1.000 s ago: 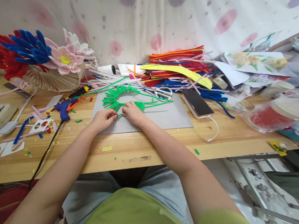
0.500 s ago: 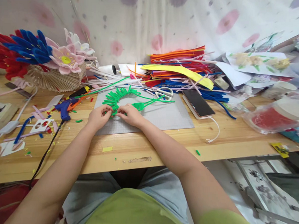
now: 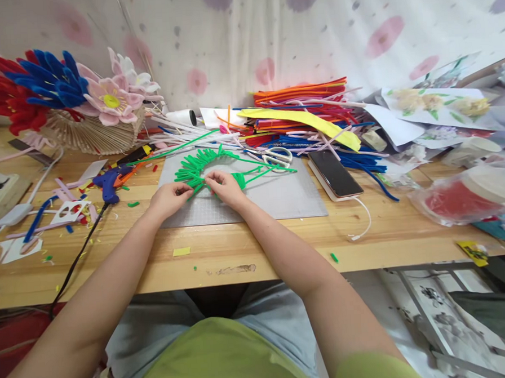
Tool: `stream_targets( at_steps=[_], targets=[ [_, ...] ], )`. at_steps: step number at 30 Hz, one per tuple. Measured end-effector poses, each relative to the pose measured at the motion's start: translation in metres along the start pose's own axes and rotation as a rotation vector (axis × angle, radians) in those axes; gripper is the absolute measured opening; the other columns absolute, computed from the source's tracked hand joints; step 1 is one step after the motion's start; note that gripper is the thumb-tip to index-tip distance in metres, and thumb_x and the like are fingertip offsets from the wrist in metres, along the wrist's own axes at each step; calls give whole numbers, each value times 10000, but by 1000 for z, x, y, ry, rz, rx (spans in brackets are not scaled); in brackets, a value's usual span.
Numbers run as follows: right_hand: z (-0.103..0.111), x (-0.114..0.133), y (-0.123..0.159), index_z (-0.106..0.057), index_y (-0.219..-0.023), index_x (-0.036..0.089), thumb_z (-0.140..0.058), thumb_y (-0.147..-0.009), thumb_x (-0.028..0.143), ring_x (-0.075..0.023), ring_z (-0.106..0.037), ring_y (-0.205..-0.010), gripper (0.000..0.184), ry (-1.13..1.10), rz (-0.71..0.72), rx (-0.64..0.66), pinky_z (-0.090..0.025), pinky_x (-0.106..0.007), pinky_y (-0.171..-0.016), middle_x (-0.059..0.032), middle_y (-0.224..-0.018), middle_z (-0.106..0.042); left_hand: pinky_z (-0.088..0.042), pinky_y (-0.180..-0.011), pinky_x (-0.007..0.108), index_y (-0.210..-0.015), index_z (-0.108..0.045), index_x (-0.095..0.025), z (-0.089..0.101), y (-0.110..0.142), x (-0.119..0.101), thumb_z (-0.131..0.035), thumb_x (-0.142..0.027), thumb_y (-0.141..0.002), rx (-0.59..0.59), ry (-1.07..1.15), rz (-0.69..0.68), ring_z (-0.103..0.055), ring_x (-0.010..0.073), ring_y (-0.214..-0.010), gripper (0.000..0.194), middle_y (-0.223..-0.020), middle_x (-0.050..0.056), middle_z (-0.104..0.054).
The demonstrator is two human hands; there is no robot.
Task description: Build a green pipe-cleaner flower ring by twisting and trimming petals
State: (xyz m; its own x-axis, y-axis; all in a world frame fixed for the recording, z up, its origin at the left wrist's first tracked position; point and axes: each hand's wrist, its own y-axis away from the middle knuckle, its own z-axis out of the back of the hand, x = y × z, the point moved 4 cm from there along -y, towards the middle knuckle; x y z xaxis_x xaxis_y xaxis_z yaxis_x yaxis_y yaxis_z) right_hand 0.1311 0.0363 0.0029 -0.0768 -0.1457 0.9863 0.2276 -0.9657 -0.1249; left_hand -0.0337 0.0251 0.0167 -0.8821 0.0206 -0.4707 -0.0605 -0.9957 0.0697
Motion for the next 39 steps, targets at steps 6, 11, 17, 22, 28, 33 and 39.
stream_targets(
  at_steps=[6,11,17,22,28,33,39],
  targets=[
    [-3,-1,-1,-490,-781,204,-562,-723,511,-69,-381,-451,321,-49,-31,0,-295,-207,-439,52,-566,-514,-359,-557,253,-855,-706,-257,-2,-5,3,-555,-400,-717,-4,51,-39,-600,166,-714,250,-820,-4,-711],
    [-5,1,-2,-459,-785,213,-600,-674,538,-72,-425,-492,372,-146,3,36,-337,-199,-450,52,-599,-538,-348,-537,255,-820,-706,-252,-3,-7,4,-541,-389,-724,0,37,-45,-598,163,-683,236,-792,-2,-711],
    [-8,3,-2,-470,-778,208,-622,-667,508,-69,-413,-489,354,-176,31,88,-321,-195,-442,56,-592,-513,-374,-569,258,-833,-695,-254,-3,-5,-1,-585,-407,-687,32,31,-3,-614,170,-733,239,-822,-6,-704],
    [-9,5,0,-477,-767,208,-582,-700,492,-72,-368,-484,310,-87,29,84,-283,-204,-446,62,-565,-457,-392,-598,276,-834,-664,-242,-3,-1,-15,-608,-364,-653,-30,-101,21,-627,212,-776,225,-842,25,-703],
    [-5,7,1,-446,-616,193,-537,-684,275,-77,-379,-537,140,285,70,-113,-300,-219,-530,58,-553,-423,-414,-609,315,-740,-658,-224,-10,-3,-20,-599,-372,-656,-37,-188,43,-639,268,-770,180,-787,88,-699],
    [-9,6,2,-457,-572,187,-520,-617,229,-79,-377,-527,88,473,-49,-28,-267,-219,-515,65,-519,-429,-416,-604,311,-702,-651,-223,-7,-1,-17,-592,-378,-659,-63,-120,62,-636,267,-780,171,-767,85,-698],
    [-8,10,3,-466,-569,181,-505,-605,238,-82,-391,-542,78,468,-72,52,-267,-218,-524,60,-524,-444,-406,-597,299,-700,-622,-225,-4,0,-13,-583,-374,-670,-83,-61,95,-627,238,-758,157,-778,66,-700]
  ],
)
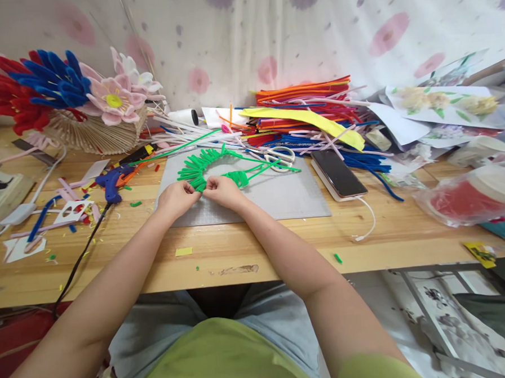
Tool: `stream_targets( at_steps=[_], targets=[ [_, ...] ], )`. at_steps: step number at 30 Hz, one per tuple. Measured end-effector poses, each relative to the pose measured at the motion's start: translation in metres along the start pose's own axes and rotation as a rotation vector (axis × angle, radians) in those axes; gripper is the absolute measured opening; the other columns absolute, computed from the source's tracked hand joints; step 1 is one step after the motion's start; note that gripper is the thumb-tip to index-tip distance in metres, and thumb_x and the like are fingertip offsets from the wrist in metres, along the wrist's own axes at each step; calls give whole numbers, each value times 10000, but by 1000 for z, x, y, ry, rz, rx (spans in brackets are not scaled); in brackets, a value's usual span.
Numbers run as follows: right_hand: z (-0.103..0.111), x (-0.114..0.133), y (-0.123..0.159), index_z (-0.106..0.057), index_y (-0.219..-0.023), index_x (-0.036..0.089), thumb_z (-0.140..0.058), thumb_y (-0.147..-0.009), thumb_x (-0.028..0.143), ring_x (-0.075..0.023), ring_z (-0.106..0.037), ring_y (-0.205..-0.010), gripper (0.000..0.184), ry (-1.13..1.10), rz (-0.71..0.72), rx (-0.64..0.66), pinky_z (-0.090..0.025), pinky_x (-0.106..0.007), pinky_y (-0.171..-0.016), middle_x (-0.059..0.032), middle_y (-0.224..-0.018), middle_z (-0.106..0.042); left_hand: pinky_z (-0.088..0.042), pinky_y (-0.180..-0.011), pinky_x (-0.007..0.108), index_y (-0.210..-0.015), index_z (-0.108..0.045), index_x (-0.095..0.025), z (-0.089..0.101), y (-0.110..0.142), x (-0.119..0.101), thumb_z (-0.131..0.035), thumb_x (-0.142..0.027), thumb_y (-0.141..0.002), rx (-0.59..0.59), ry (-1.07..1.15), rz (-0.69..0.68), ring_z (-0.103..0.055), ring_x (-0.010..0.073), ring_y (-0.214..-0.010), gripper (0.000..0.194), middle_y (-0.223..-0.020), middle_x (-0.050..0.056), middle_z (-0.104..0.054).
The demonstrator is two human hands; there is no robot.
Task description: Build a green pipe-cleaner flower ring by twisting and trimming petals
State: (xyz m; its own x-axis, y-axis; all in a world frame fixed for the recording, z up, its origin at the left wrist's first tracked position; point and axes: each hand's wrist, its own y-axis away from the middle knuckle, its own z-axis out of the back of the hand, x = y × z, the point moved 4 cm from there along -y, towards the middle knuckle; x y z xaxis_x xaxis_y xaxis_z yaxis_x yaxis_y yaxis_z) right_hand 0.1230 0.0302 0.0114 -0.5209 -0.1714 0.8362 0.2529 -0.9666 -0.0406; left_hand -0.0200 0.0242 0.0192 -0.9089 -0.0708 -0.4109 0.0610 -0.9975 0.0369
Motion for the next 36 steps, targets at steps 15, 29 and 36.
stream_targets(
  at_steps=[15,29,36],
  targets=[
    [-5,1,0,-575,-670,167,-554,-749,331,-82,-423,-565,183,102,102,55,-270,-213,-536,45,-573,-503,-428,-622,257,-863,-636,-192,0,2,6,-498,-234,-716,44,260,-286,-568,139,-657,207,-841,24,-680],
    [-14,17,12,-617,-980,223,-514,-838,493,-176,-557,-925,321,452,264,51,-385,-261,-701,-47,-1005,-621,-456,-659,243,-1104,-413,-207,3,0,12,-572,-209,-683,159,462,-384,-592,114,-659,451,-771,-20,-642],
    [-14,13,8,-580,-933,210,-569,-798,486,-155,-561,-822,307,459,255,26,-343,-238,-624,-20,-907,-644,-436,-672,250,-972,-415,-214,11,-6,25,-562,-213,-692,210,461,-415,-589,124,-692,316,-743,-29,-637]
  ],
)
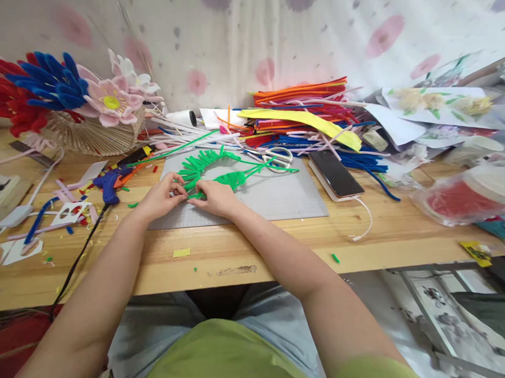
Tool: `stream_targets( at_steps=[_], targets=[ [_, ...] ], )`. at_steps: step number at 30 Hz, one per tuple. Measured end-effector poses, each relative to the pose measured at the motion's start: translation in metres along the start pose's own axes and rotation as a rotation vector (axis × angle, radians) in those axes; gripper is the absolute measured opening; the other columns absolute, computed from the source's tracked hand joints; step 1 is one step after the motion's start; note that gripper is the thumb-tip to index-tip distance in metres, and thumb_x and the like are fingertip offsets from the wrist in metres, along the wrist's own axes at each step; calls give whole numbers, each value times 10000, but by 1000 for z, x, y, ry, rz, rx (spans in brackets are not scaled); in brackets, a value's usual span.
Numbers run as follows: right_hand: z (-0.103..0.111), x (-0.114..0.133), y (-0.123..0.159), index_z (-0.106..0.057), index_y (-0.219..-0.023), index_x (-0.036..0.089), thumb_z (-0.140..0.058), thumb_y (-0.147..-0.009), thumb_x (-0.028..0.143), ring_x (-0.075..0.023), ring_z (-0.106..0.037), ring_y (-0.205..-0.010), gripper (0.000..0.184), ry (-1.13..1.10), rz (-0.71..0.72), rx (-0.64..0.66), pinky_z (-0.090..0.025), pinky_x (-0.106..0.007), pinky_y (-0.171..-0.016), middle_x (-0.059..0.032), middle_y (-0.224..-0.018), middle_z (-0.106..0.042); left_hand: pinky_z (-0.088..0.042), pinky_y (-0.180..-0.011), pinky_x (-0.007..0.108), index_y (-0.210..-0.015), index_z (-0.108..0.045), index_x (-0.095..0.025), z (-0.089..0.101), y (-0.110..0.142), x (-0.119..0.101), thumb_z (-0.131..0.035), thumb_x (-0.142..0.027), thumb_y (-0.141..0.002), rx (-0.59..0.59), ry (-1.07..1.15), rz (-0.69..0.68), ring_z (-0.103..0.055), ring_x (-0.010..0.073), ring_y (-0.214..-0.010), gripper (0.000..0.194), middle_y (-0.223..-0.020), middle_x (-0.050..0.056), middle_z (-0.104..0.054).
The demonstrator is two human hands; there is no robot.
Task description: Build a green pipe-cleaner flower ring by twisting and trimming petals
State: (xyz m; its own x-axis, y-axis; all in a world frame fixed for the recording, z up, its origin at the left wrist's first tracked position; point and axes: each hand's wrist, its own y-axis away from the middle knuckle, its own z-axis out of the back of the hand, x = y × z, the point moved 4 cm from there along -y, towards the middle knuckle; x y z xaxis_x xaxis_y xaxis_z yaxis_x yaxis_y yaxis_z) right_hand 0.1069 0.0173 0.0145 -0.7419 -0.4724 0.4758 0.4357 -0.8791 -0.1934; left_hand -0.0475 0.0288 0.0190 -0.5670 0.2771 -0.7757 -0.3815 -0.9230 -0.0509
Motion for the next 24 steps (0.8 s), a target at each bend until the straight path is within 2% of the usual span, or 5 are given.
stream_targets(
  at_steps=[6,11,16,20,24],
  targets=[
    [-2,-3,-1,-584,-916,206,-613,-789,401,-169,-534,-889,235,32,12,-30,-367,-253,-666,-33,-933,-617,-414,-619,242,-830,-452,-203,13,9,-3,-597,-216,-635,182,60,29,-566,124,-639,243,-664,-35,-609],
    [-4,-1,-1,-616,-933,201,-609,-811,329,-202,-480,-981,177,125,68,-41,-390,-295,-763,-62,-1004,-595,-410,-586,242,-792,-481,-203,24,11,5,-578,-190,-621,189,-44,84,-561,133,-621,196,-656,-28,-606],
    [-4,-2,-3,-626,-910,200,-577,-836,289,-222,-453,-991,126,191,79,-58,-384,-319,-777,-69,-952,-618,-402,-604,262,-883,-551,-208,34,10,5,-532,-138,-642,6,-289,123,-553,145,-635,252,-733,-13,-619],
    [-2,-6,-5,-607,-927,182,-610,-809,343,-225,-462,-952,199,185,19,-77,-384,-322,-766,-75,-919,-620,-409,-667,285,-1020,-559,-205,25,13,-29,-505,-103,-656,-376,-459,60,-555,152,-697,382,-929,24,-620],
    [2,-6,-2,-559,-1031,174,-640,-772,308,-223,-463,-922,303,93,34,-104,-392,-325,-774,-60,-925,-613,-430,-709,270,-953,-553,-188,-14,5,-43,-496,-92,-669,-251,-347,-23,-578,167,-791,305,-941,37,-621]
  ],
)
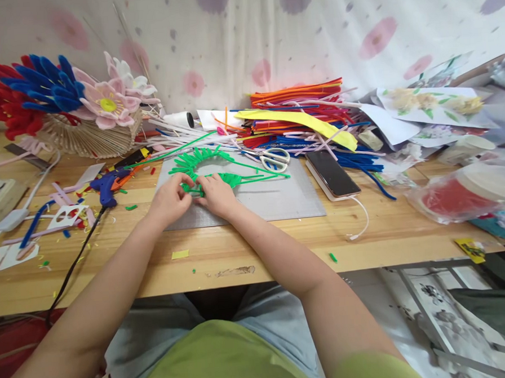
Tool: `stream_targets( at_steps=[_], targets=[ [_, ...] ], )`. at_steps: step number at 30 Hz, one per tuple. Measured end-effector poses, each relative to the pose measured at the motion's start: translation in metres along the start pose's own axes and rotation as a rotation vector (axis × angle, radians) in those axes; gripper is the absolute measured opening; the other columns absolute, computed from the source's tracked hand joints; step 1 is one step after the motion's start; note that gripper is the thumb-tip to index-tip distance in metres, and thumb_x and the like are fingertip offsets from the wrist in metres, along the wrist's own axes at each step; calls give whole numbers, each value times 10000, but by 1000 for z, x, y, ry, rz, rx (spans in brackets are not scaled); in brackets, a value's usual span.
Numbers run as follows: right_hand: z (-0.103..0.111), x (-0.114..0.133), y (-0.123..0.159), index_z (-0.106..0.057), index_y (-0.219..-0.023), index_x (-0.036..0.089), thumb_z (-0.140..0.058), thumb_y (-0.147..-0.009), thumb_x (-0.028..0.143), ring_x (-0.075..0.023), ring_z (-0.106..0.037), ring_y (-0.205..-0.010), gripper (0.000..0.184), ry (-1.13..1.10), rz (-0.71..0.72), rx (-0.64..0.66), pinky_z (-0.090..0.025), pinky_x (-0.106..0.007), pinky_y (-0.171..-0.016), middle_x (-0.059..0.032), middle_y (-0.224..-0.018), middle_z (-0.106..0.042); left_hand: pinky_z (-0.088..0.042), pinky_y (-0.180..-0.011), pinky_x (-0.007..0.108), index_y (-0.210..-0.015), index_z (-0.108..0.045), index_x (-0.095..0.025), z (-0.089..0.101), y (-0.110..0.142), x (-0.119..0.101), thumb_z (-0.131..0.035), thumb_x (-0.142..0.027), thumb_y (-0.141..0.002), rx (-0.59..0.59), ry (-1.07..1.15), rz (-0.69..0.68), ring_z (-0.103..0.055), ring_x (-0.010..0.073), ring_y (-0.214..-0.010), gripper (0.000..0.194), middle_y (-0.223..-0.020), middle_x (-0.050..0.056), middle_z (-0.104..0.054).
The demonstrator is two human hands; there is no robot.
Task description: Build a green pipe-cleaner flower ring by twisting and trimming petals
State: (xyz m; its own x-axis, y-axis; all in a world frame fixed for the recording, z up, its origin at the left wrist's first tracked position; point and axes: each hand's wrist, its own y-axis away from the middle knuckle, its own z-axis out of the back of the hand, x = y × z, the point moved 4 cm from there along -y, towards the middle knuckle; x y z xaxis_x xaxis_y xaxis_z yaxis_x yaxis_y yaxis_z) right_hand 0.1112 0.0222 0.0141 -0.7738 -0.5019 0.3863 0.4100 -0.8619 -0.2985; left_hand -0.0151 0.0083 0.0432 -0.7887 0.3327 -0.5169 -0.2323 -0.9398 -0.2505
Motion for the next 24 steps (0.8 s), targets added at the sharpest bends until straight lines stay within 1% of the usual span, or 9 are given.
stream_targets(
  at_steps=[2,5,7,9,11,14,19,24],
  targets=[
    [3,0,2,-548,-1040,163,-632,-762,247,-223,-454,-941,302,-36,19,-30,-389,-335,-817,-66,-972,-601,-436,-711,277,-997,-539,-181,-16,-1,0,-519,-109,-675,91,27,9,-582,175,-797,331,-975,51,-622],
    [4,-3,4,-571,-997,146,-614,-757,188,-234,-435,-981,248,-28,1,-41,-371,-358,-876,-89,-1011,-578,-440,-693,285,-1054,-532,-157,-28,-3,7,-598,-215,-694,133,52,70,-583,168,-750,371,-1025,74,-621],
    [2,-7,3,-600,-944,146,-609,-763,180,-240,-429,-992,185,-8,-30,-16,-362,-368,-893,-98,-1003,-569,-438,-682,286,-1032,-563,-146,-28,-5,10,-636,-281,-693,140,34,105,-582,164,-724,372,-991,76,-634],
    [1,-9,1,-622,-902,149,-603,-771,176,-238,-428,-994,135,-7,-56,18,-357,-368,-904,-101,-1005,-562,-432,-669,279,-966,-603,-149,-28,-7,11,-651,-313,-692,167,18,133,-585,165,-713,322,-902,62,-652],
    [0,-11,1,-633,-889,150,-598,-776,170,-232,-430,-991,120,-24,-81,52,-361,-360,-902,-100,-1008,-558,-426,-645,267,-908,-626,-161,-27,-8,11,-656,-344,-698,190,36,164,-587,161,-695,280,-812,41,-657],
    [0,-12,1,-633,-881,150,-596,-776,164,-226,-433,-983,112,-48,-104,84,-369,-350,-888,-95,-993,-555,-415,-616,252,-864,-635,-172,-27,-9,12,-667,-371,-690,192,79,184,-584,150,-665,267,-744,22,-656],
    [0,-13,2,-620,-874,153,-584,-779,160,-221,-437,-975,102,-58,-100,70,-373,-348,-868,-87,-983,-548,-388,-569,232,-808,-634,-175,-30,-9,17,-681,-371,-668,177,169,164,-562,131,-615,246,-677,-1,-643],
    [-2,-13,2,-612,-876,156,-587,-781,169,-215,-449,-974,99,-76,-93,61,-380,-348,-858,-89,-994,-543,-346,-490,219,-750,-636,-187,-34,-9,23,-712,-374,-624,148,328,166,-495,102,-463,238,-541,-34,-581]
  ],
)
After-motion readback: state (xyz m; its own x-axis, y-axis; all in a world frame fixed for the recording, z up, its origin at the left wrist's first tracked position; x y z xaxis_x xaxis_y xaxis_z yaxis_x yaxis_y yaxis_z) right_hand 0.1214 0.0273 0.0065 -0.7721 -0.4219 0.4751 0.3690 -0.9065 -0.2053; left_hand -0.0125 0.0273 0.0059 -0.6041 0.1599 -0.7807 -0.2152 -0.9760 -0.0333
